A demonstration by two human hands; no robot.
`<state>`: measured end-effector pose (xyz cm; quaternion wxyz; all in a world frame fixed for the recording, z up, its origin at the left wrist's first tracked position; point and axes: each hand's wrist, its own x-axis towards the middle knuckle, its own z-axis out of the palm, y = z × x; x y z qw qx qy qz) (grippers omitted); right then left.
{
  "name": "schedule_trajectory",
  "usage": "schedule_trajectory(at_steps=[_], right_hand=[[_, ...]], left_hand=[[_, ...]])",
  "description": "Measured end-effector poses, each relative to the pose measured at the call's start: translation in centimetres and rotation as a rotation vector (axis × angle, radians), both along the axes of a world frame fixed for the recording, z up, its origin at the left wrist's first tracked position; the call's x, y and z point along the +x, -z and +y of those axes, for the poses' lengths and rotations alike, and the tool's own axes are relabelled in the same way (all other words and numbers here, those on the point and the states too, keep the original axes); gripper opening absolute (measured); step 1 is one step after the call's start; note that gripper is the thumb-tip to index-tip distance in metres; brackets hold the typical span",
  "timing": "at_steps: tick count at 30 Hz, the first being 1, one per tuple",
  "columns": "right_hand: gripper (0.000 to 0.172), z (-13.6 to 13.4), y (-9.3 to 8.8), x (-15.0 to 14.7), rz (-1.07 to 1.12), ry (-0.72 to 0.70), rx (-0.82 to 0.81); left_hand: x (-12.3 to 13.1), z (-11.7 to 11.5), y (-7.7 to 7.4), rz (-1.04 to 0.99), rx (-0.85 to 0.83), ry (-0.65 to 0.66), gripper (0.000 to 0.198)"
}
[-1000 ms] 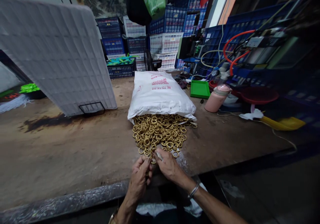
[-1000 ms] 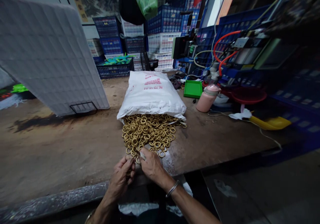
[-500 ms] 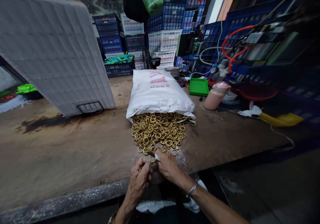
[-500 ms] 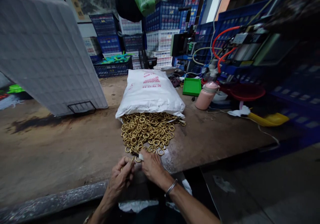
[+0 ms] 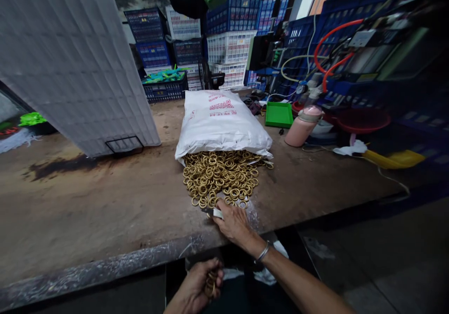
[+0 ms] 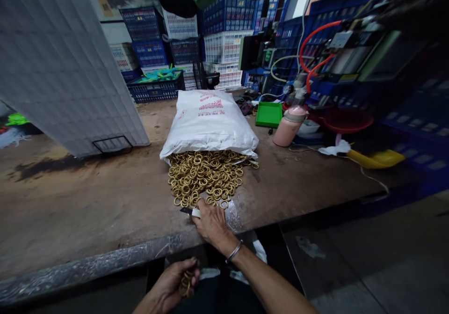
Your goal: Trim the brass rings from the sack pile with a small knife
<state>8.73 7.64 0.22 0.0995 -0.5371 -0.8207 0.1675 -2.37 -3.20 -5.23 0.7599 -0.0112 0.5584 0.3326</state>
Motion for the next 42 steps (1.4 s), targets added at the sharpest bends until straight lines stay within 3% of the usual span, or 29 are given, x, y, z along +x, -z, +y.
schedule_trajectory(at_steps=[6,15,18,20,24,29,35,39,42], right_hand=[[0.015,-0.2,0.2,-0.7,-0.065,0.05,0.038],[0.019,-0.6,0.5,-0.6,-0.033,0.019,0.053],[0.02,-0.5,0.7,-0.2,-0.011,0.009,0.055],[0.018,-0.4,0.6,0.0,-0.004,0.017,0.041],[0.019,-0.2,0.2,0.5,0.01,0.008,0.031],[0.016,0.0,-0.3,0.6,0.028,0.013,0.004],[0.018,-0.7,-0.1,-0.3,0.018,0.042,0.028],[0.019,-0.8,0.4,-1.1,0.013,0.049,0.068],[0.019,-0.5,0.4,-1.4,0.029,0.059,0.047]], left_hand=[[1.8,1.0,1.8,-0.086,0.044,-0.224,0.007],[2.6,1.0,2.6,-0.019,0.108,-0.185,0.011],[2.4,0.3,2.3,0.0,0.146,-0.155,0.009],[2.2,-0.2,1.8,0.041,0.198,-0.109,0.019],[1.4,-1.0,-0.3,0.128,0.329,-0.006,0.041],[0.4,-1.0,-2.6,0.157,0.475,0.034,0.039],[0.6,-1.2,-1.7,0.225,0.49,0.036,0.039],[0.8,-1.3,-0.7,0.236,0.457,0.103,0.051],[0.6,-1.1,-0.7,0.246,0.473,0.143,0.051]])
